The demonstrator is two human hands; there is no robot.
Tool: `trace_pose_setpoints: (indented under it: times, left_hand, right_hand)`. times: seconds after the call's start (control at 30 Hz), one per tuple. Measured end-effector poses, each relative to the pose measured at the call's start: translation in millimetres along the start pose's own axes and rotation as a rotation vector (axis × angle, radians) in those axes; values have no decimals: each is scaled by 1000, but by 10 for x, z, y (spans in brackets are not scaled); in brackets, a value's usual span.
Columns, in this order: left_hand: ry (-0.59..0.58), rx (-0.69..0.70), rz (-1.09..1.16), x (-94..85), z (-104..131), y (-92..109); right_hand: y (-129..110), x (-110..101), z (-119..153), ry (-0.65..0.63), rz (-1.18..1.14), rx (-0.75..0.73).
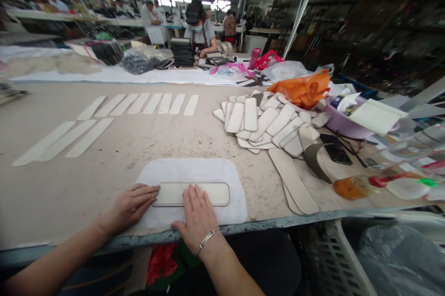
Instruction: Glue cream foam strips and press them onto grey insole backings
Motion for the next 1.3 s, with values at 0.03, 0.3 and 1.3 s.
trace_pose_setpoints:
  times: [0.03,0.3,1.3]
  left_hand:
    - [9,-2,6,-6,-5,2]
    - [10,1,-5,-13,-15,11]
    - [-85,-73,93,79,-179,461]
  right_hand:
    - [-15,53,-18,-31,-3,7]
    - [156,75,9,-94,-23,49]
    - [761,-73,480,248,247,270]
Point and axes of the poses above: each hand's wrist, its own z-axis away from the middle knuckle, its own x-axis out of the palm, y = z × x, the point moved 8 cm from there along -z, towards the middle knuckle, and after that the axes turned 3 degrees about z, right-handed, at the moved point
